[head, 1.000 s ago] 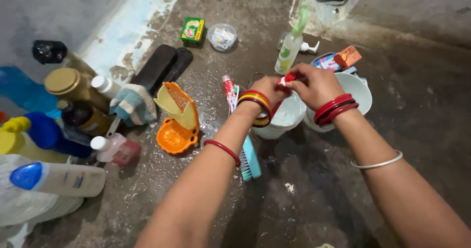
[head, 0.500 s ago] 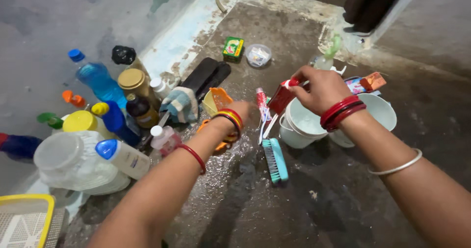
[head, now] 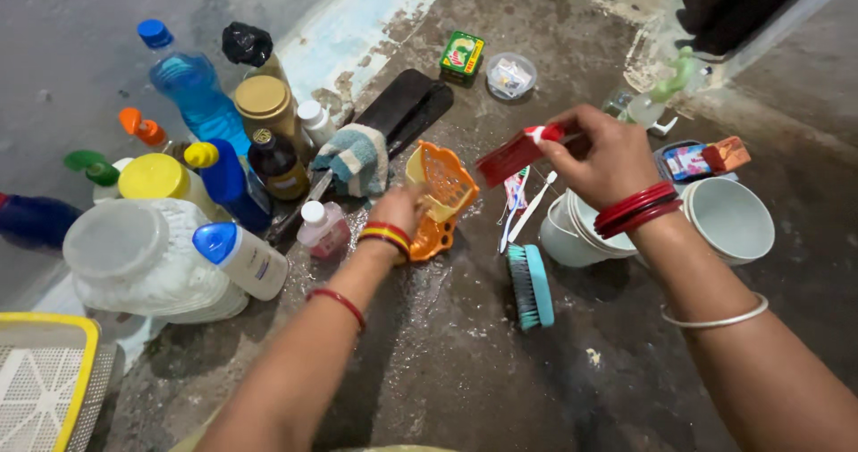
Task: The person washes bathroom items on a wet concrete floor using a brush and water from a bucket. They scrub a plastic toothbrush holder, rinse it, and then wash toothbrushes and a toothpaste tube before placing them back in the holder.
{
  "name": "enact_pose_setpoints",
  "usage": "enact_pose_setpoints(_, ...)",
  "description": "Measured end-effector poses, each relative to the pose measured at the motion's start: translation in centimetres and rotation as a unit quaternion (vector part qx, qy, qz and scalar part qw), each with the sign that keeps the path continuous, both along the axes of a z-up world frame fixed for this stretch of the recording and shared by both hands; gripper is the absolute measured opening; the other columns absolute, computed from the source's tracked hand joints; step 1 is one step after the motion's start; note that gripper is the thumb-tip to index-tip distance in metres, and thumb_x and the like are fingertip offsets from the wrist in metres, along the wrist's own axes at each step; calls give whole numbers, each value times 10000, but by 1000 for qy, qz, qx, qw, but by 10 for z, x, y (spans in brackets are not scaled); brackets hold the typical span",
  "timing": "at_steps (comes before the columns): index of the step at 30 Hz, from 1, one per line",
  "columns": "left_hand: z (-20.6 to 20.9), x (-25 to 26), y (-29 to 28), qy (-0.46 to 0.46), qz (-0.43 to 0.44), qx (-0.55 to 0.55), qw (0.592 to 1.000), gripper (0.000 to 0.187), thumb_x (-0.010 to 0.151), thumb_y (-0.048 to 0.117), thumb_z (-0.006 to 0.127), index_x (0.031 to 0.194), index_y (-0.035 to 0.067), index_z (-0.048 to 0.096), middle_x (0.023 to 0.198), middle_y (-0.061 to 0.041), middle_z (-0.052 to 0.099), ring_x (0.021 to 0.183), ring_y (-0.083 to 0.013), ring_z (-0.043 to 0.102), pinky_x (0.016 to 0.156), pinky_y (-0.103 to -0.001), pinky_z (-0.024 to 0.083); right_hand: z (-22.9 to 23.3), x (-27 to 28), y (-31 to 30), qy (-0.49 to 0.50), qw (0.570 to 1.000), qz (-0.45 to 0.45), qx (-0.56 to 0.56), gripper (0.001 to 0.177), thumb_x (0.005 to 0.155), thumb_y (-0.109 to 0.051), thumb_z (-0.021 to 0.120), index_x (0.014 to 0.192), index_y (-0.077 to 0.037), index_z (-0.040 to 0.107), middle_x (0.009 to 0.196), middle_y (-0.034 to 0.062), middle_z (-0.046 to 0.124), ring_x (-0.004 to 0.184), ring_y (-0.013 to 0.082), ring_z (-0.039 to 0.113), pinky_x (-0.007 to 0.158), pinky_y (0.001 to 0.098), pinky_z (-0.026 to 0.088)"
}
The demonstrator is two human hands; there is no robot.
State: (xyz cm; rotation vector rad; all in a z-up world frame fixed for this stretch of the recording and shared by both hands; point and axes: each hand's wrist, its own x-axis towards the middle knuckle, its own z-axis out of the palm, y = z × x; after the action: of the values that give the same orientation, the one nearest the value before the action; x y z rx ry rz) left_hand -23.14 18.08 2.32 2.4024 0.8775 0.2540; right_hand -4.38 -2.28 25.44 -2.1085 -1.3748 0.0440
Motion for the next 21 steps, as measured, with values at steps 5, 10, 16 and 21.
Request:
enact_pose_setpoints(5, 9, -10, -41, -149, 11, -3, 989, 244, 904, 226, 714, 1139, 161, 715, 1104, -175, 677, 968, -381, 684, 823, -472, 558, -12, -27, 27, -38, 995, 92, 10, 279, 889, -260, 759, 1030, -25, 705, 918, 154, 759, 803, 254, 769, 733, 362, 611)
enact_pose_setpoints(10, 7, -6, -46, -209, 5, -2, 978, 252, 887, 217, 725, 1126, 137, 711, 1112, -169, 683, 979, -384, 678, 819, -467, 560, -58, -38, 59, -91, 992, 78, -43, 251, 901, -295, 739, 999, -65, 719, 923, 166, 754, 829, 349, 735, 743, 456, 585)
enact_pose_setpoints(16, 6, -1, -38, -174, 32, 20, 984, 290, 866, 207, 735, 1153, 167, 714, 1081, -180, 673, 962, -391, 673, 819, -477, 550, -112, -18, 68, -1, 992, 3, -126, 337, 880, -317, 739, 1160, -130, 711, 931, 160, 771, 874, 350, 735, 809, 470, 566)
enact_pose_setpoints(21, 19, 0, -26, -119, 15, 20, 993, 274, 884, 206, 729, 1158, 207, 724, 1084, -158, 684, 989, -377, 675, 825, -481, 550, -128, 3, 62, 10, 999, 19, -46, 355, 854, -241, 746, 1181, -114, 693, 1054, 158, 741, 930, 322, 730, 843, 445, 568)
